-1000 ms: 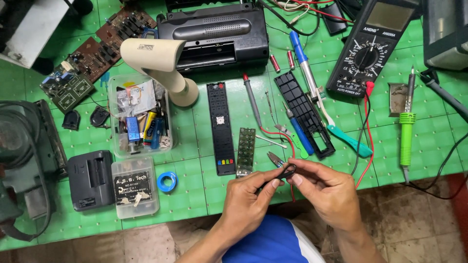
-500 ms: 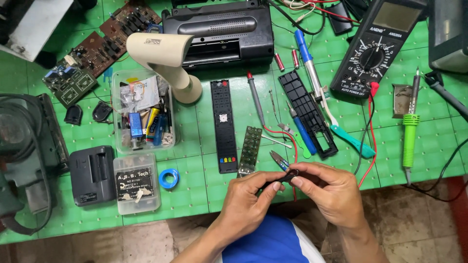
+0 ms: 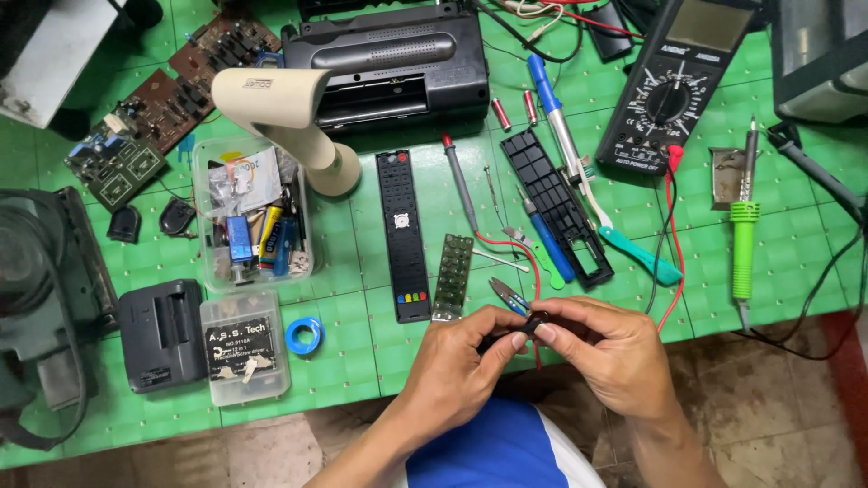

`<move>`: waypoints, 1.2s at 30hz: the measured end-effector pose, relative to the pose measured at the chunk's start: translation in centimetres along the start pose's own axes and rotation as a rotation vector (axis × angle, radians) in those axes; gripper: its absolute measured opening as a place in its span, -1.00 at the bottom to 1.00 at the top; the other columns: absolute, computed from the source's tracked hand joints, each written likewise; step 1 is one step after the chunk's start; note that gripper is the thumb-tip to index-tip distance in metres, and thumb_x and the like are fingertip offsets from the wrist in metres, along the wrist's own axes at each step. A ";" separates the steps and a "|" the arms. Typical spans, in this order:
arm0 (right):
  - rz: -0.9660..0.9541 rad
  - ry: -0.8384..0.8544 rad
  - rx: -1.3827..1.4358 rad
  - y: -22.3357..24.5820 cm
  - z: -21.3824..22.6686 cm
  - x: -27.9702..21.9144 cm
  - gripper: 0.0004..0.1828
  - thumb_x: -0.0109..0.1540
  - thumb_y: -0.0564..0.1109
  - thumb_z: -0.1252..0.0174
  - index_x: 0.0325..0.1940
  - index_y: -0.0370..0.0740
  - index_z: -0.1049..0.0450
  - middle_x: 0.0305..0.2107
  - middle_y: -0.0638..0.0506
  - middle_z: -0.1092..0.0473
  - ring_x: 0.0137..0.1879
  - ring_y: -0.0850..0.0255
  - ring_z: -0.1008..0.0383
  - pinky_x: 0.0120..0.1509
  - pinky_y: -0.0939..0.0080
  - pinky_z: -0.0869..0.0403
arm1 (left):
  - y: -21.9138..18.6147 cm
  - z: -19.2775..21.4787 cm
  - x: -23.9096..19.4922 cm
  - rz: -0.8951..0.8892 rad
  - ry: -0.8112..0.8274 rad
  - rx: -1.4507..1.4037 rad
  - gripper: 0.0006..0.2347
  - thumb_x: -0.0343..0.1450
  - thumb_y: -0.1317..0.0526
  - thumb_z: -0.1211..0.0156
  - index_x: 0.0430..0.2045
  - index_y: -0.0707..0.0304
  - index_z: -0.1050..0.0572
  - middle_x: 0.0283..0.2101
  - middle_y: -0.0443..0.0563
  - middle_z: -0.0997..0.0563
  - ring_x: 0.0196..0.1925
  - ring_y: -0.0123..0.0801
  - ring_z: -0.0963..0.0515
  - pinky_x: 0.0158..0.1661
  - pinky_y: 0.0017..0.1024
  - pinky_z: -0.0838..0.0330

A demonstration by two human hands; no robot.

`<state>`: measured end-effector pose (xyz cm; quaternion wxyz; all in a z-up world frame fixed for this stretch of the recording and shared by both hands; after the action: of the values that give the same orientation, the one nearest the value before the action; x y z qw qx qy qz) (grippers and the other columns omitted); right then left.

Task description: Testing and troubleshooting a remote control circuit board using a multimeter and other electronic tools on a workbench.

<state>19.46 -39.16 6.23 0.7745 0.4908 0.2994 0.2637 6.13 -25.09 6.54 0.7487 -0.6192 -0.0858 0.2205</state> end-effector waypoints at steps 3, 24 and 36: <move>0.034 -0.006 0.047 0.3 0.1 0.0 -0.72 0.12 -0.21 -0.35 -0.08 -0.29 -0.68 -0.19 -0.07 -0.64 -0.27 0.28 -0.67 -0.13 0.40 -0.67 | 0.0 -0.5 0.3 0.031 0.005 -0.017 -0.81 0.45 0.14 -0.19 -0.17 0.17 -0.60 -0.22 -0.10 -0.77 -0.18 -0.47 -0.76 -0.19 -0.51 -0.56; 0.248 -0.042 -0.061 1.2 0.1 -0.6 -0.72 0.24 -0.17 -0.22 0.02 -0.21 -0.65 -0.14 -0.02 -0.54 0.02 0.22 -0.57 0.15 0.31 -0.51 | 0.8 -1.6 0.2 -0.032 -0.132 -0.114 -0.90 0.43 0.21 -0.26 -0.29 0.17 -0.65 -0.36 -0.10 -0.62 -0.36 -0.49 -0.52 -0.34 -0.50 -0.38; 0.100 0.029 -0.203 2.2 -0.7 -1.9 -0.47 0.19 -0.14 -0.27 0.28 -0.03 -0.52 -0.41 0.16 -0.48 -0.39 0.38 -0.45 -0.18 0.44 -0.49 | 2.1 0.4 0.1 0.161 -0.163 -0.196 -0.84 0.41 0.19 -0.29 -0.25 0.23 -0.69 -0.36 -0.20 -0.65 -0.43 -0.65 -0.42 -0.40 -0.59 -0.34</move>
<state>17.43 -39.21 8.41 0.8019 0.4202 0.2573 0.3381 5.60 -24.44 4.60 0.6552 -0.6742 -0.1176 0.3199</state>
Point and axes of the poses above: each hand's wrist, its own x-axis towards the middle knuckle, its own z-axis out of the back of the hand, y = z × x, the point moved 3 cm from there along x, towards the middle knuckle
